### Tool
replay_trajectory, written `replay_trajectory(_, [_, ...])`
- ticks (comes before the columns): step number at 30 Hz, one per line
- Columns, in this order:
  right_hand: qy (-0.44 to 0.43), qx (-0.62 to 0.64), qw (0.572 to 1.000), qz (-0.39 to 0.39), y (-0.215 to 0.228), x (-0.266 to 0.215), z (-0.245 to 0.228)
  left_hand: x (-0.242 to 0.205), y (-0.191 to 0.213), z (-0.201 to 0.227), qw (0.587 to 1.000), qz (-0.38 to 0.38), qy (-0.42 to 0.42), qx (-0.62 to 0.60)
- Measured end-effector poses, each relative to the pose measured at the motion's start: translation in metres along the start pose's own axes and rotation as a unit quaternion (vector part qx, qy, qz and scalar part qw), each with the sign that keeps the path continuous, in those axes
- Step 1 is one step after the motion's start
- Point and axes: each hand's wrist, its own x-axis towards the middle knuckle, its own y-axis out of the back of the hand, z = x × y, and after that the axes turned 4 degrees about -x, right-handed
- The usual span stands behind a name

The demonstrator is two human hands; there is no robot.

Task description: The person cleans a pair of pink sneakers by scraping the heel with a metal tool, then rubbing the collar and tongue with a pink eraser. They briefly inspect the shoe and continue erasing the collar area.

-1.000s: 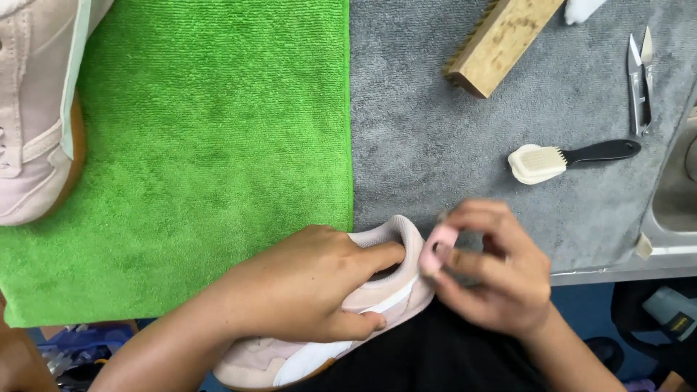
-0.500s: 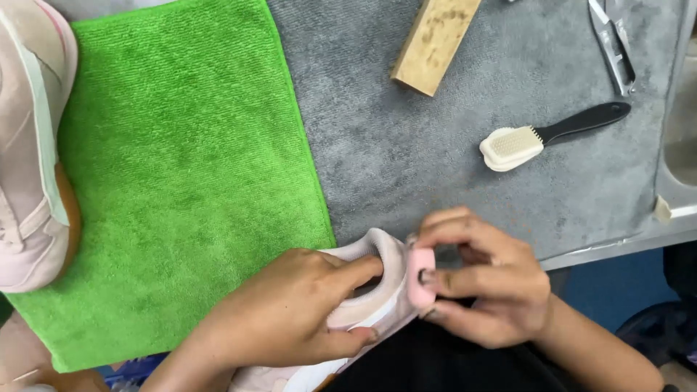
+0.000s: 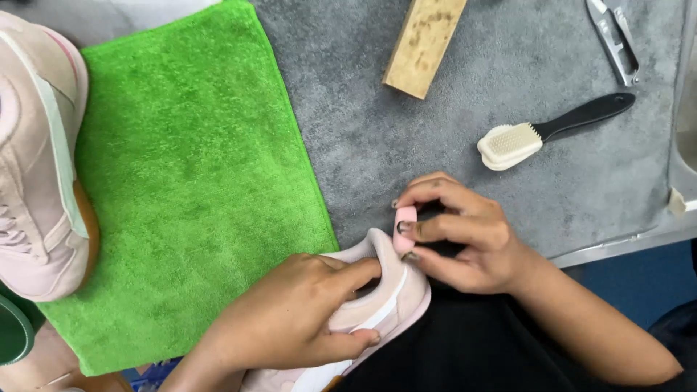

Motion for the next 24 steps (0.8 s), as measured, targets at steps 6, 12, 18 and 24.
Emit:
replay_trajectory(6, [0.013,0.038,0.999,-0.029,-0.001,0.01,-0.026,-0.002,-0.004,0.002,1.0,0.006,-0.015,-0.011])
replay_trajectory(12, [-0.031,-0.01,0.999,-0.024,0.003,0.016,-0.003,-0.003,-0.003,0.002,1.0,-0.002,-0.007,-0.009])
replay_trajectory(18, [-0.011,0.083,0.993,-0.082,0.002,0.031,-0.014,-0.003,-0.005,-0.002,1.0,0.01,-0.023,-0.004])
replay_trajectory(24, [-0.037,0.016,0.996,-0.083,0.017,0.041,-0.007,-0.001,0.002,0.002,1.0,-0.007,0.0,0.004])
